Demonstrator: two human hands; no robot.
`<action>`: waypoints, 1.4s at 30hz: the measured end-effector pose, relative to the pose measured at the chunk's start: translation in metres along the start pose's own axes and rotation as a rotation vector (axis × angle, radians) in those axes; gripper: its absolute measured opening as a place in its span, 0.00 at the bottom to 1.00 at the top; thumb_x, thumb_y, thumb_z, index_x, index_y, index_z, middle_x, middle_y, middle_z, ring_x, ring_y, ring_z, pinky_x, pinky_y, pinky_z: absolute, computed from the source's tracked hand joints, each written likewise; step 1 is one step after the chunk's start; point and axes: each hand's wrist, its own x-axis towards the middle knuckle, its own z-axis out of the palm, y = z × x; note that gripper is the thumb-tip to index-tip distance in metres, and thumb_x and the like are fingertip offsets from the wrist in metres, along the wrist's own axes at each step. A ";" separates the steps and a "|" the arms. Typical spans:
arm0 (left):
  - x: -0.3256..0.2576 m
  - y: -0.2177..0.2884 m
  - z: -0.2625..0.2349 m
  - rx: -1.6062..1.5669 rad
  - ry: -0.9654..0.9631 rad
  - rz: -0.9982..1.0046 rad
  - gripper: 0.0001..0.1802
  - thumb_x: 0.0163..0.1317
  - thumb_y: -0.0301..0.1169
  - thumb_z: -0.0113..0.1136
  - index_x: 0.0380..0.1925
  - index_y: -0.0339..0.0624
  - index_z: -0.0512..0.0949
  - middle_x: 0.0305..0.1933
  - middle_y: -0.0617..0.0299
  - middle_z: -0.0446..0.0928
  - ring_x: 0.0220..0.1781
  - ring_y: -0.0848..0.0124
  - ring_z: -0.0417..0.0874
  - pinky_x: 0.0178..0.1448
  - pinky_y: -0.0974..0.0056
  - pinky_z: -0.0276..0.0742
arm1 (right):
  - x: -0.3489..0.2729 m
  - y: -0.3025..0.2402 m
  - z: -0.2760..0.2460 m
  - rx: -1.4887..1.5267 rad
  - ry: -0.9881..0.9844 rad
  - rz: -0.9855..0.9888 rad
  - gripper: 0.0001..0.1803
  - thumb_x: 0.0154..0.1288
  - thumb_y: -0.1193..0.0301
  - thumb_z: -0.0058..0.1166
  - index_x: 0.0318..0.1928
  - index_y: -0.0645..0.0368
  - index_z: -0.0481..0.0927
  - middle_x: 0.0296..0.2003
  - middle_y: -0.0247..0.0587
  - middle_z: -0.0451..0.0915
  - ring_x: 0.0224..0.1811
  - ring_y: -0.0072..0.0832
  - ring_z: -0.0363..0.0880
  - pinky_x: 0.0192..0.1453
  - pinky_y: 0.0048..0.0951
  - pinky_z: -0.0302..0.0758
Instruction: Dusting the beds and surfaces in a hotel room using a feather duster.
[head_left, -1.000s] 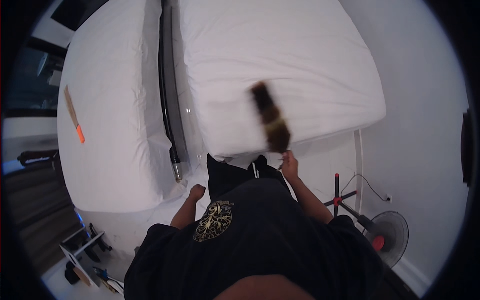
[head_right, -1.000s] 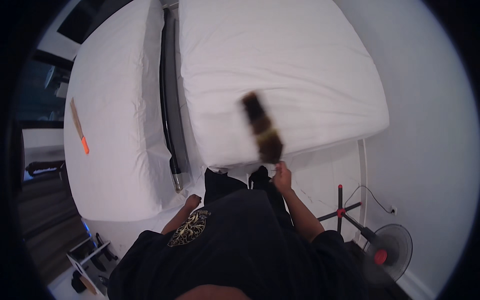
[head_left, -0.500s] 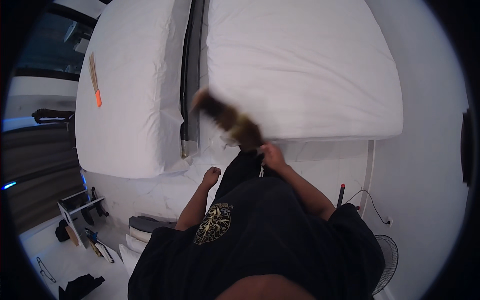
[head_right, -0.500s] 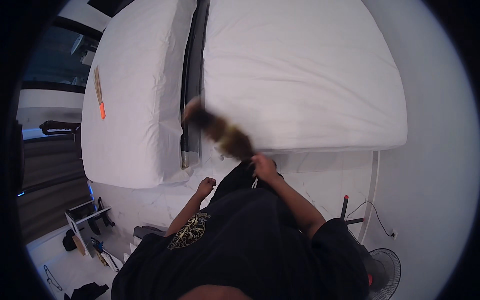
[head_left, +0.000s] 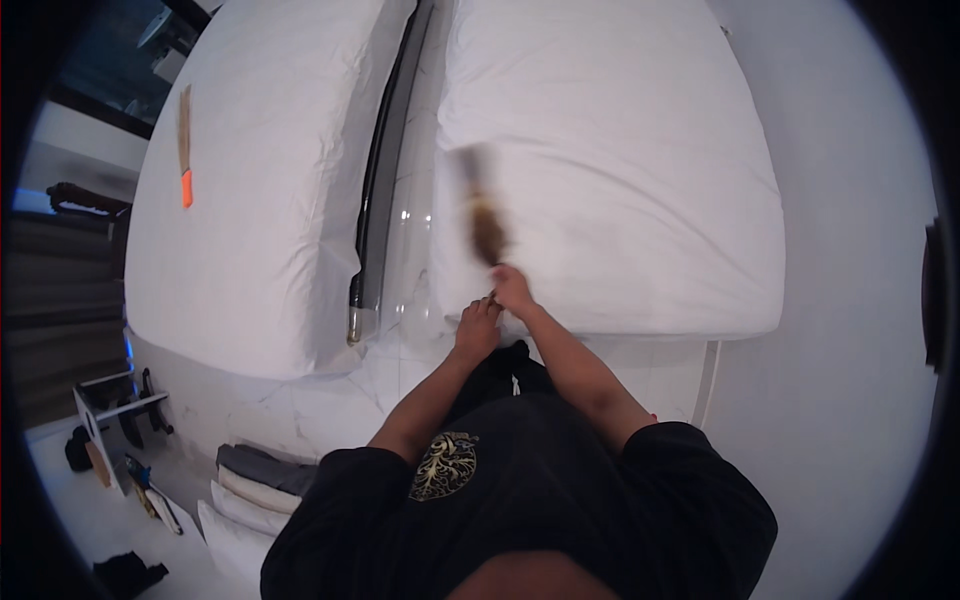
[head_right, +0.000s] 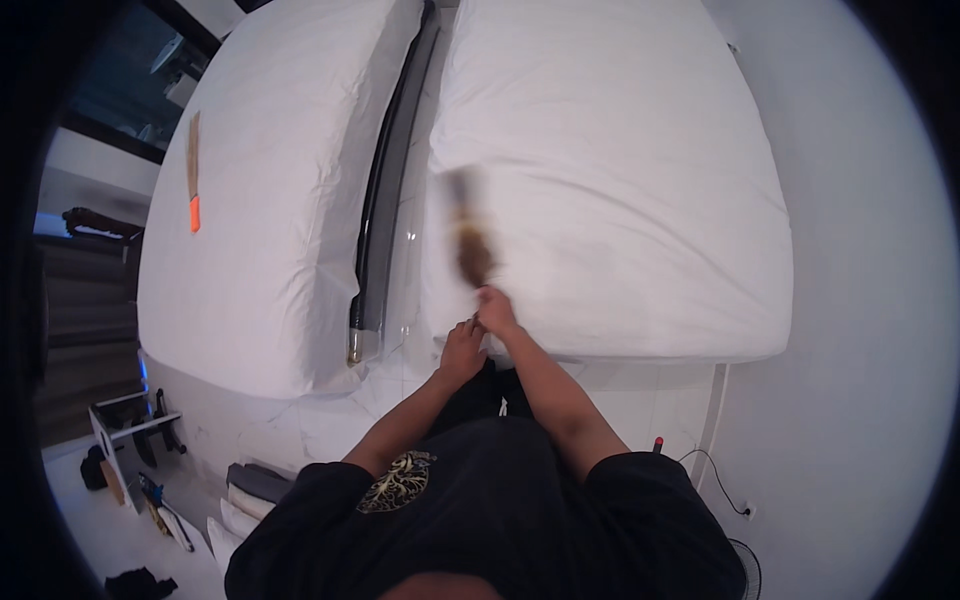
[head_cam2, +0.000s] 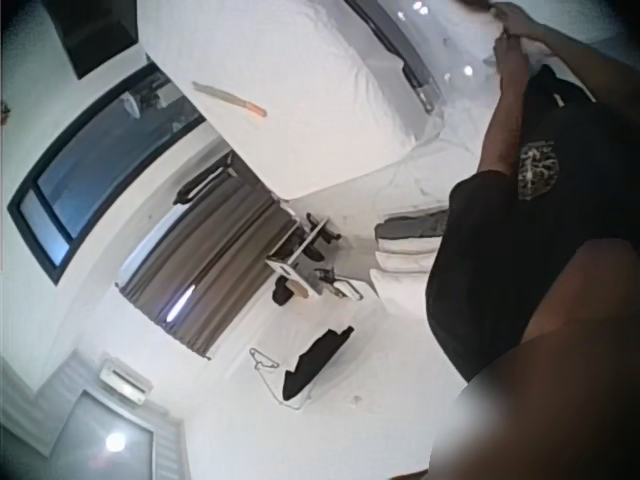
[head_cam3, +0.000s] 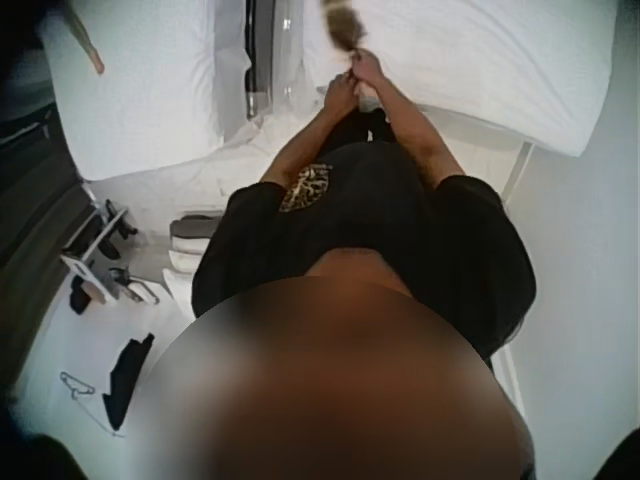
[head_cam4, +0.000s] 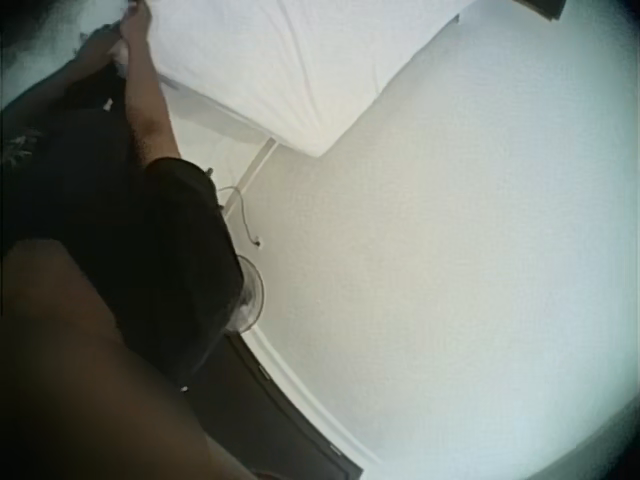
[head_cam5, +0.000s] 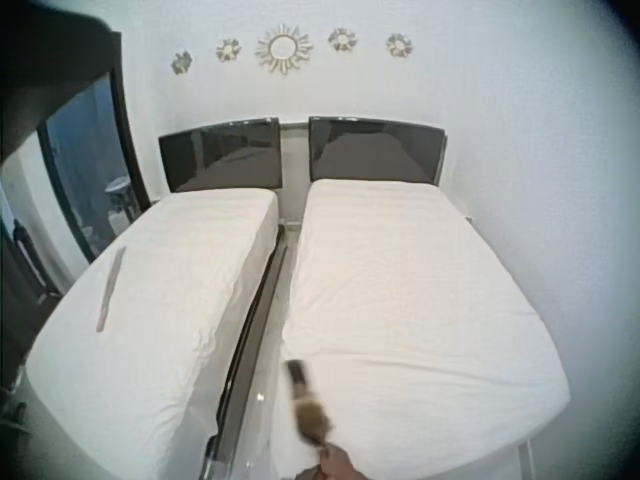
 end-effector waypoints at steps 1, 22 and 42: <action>0.011 0.000 0.004 0.128 0.026 0.049 0.13 0.46 0.26 0.52 0.35 0.38 0.71 0.40 0.51 0.70 0.45 0.54 0.69 0.49 0.53 0.65 | 0.000 -0.020 0.002 -0.256 -0.139 -0.247 0.07 0.56 0.70 0.45 0.32 0.61 0.73 0.21 0.43 0.73 0.24 0.35 0.73 0.26 0.34 0.69; -0.122 -0.097 -0.008 -0.097 -0.522 -0.673 0.19 0.48 0.43 0.56 0.39 0.47 0.73 0.39 0.53 0.76 0.44 0.60 0.76 0.46 0.57 0.72 | 0.104 0.077 -0.222 1.138 0.277 0.291 0.14 0.58 0.61 0.38 0.36 0.56 0.74 0.24 0.34 0.72 0.27 0.31 0.68 0.31 0.35 0.68; 0.120 0.146 0.043 0.311 -0.371 -0.161 0.51 0.41 0.48 0.62 0.63 0.53 0.45 0.69 0.55 0.34 0.68 0.47 0.33 0.65 0.40 0.37 | 0.109 0.021 -0.262 -0.439 0.076 -0.456 0.12 0.59 0.70 0.38 0.41 0.57 0.71 0.40 0.47 0.73 0.41 0.43 0.73 0.43 0.40 0.70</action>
